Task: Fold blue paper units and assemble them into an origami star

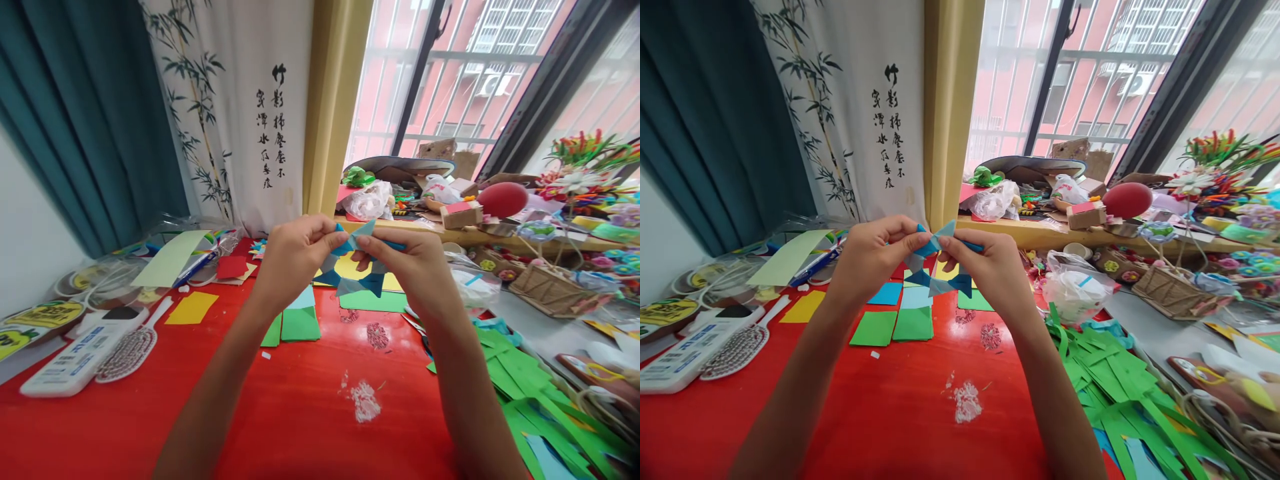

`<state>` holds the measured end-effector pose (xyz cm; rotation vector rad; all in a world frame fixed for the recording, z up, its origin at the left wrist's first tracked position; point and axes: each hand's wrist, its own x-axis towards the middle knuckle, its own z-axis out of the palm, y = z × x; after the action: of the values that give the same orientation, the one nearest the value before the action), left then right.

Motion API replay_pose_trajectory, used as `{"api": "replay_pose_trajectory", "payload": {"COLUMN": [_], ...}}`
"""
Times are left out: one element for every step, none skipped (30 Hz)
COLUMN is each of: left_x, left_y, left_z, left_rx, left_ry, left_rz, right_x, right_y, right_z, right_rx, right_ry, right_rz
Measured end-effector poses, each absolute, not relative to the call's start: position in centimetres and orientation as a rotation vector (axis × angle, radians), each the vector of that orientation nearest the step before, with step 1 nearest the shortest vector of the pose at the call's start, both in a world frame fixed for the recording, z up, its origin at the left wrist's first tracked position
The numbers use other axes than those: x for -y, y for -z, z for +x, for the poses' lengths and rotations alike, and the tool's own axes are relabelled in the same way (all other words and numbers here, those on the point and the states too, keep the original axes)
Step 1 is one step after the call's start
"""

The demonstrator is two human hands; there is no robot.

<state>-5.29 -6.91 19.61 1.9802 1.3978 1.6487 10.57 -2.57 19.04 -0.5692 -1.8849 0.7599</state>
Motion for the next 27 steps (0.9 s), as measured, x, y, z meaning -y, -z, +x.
{"api": "replay_pose_trajectory", "payload": {"left_x": [6.6,6.3,5.9,5.4,4.8,4.2,3.4,2.6,1.5,0.4,-0.8,-2.1,-3.5,-4.8,-6.1,-7.4,-8.6,-9.7,-10.8,-11.8,-12.7,-13.7,-14.6,-15.4,-16.2,-16.9,-17.6], "left_y": [-19.7,-19.7,-19.8,-19.8,-19.8,-19.7,-19.5,-19.0,-18.4,-17.5,-16.3,-15.0,-13.4,-11.8,-10.2,-8.8,-7.5,-6.5,-5.7,-5.2,-4.8,-4.7,-4.6,-4.6,-4.6,-4.5,-4.4], "left_z": [-5.6,-6.0,-6.5,-7.3,-8.2,-9.4,-10.9,-12.5,-14.3,-16.2,-18.0,-19.8,-21.4,-22.8,-23.9,-24.8,-25.4,-26.0,-26.4,-26.8,-27.1,-27.5,-27.9,-28.4,-28.8,-29.2,-29.6], "left_rx": [-1.394,-1.387,-1.377,-1.370,-1.368,-1.369,-1.369,-1.381,-1.403,-1.444,-1.492,-1.540,-1.593,-1.658,-1.730,-1.773,-1.811,-1.856,-1.900,-1.947,-1.996,-2.046,-2.096,-2.146,-2.194,-2.238,-2.282], "left_ry": [-1.641,-1.650,-1.679,-1.738,-1.840,-1.955,-2.065,-2.148,-2.216,-2.242,-2.216,-2.164,-2.105,-2.056,-1.973,-1.911,-1.866,-1.830,-1.796,-1.771,-1.746,-1.718,-1.687,-1.652,-1.611,-1.564,-1.516], "left_rz": [1.983,1.971,1.940,1.886,1.805,1.713,1.632,1.565,1.498,1.432,1.375,1.318,1.254,1.182,1.148,1.139,1.126,1.117,1.121,1.127,1.136,1.150,1.168,1.190,1.216,1.251,1.288], "right_x": [2.3,2.0,1.6,1.1,0.7,0.2,-0.3,-0.7,-1.1,-1.3,-1.5,-1.5,-1.5,-1.4,-1.2,-1.1,-1.0,-0.9,-0.9,-0.9,-0.9,-1.0,-1.0,-1.1,-1.2,-1.4,-1.5], "right_y": [-18.9,-18.8,-18.7,-18.5,-18.4,-18.3,-18.3,-18.2,-18.2,-18.2,-18.2,-18.3,-18.4,-18.6,-18.7,-18.9,-19.1,-19.2,-19.4,-19.5,-19.6,-19.7,-19.7,-19.8,-19.8,-19.8,-19.8], "right_z": [10.4,10.2,10.0,9.9,9.9,9.9,10.1,10.3,10.5,10.8,11.1,11.4,11.6,11.7,11.8,11.9,12.0,12.0,12.1,12.2,12.3,12.5,12.6,12.7,12.8,12.9,13.0], "right_rx": [1.895,1.896,1.886,1.865,1.832,1.800,1.771,1.752,1.749,1.749,1.756,1.765,1.773,1.784,1.794,1.802,1.809,1.820,1.838,1.854,1.871,1.889,1.907,1.915,1.916,1.917,1.929], "right_ry": [-0.754,-0.747,-0.735,-0.716,-0.684,-0.643,-0.598,-0.556,-0.524,-0.498,-0.481,-0.470,-0.463,-0.462,-0.467,-0.475,-0.488,-0.506,-0.516,-0.516,-0.517,-0.517,-0.510,-0.493,-0.478,-0.456,-0.435], "right_rz": [-0.566,-0.561,-0.557,-0.559,-0.569,-0.589,-0.613,-0.636,-0.655,-0.665,-0.673,-0.680,-0.686,-0.691,-0.695,-0.696,-0.693,-0.692,-0.698,-0.699,-0.703,-0.715,-0.729,-0.740,-0.741,-0.742,-0.748]}}
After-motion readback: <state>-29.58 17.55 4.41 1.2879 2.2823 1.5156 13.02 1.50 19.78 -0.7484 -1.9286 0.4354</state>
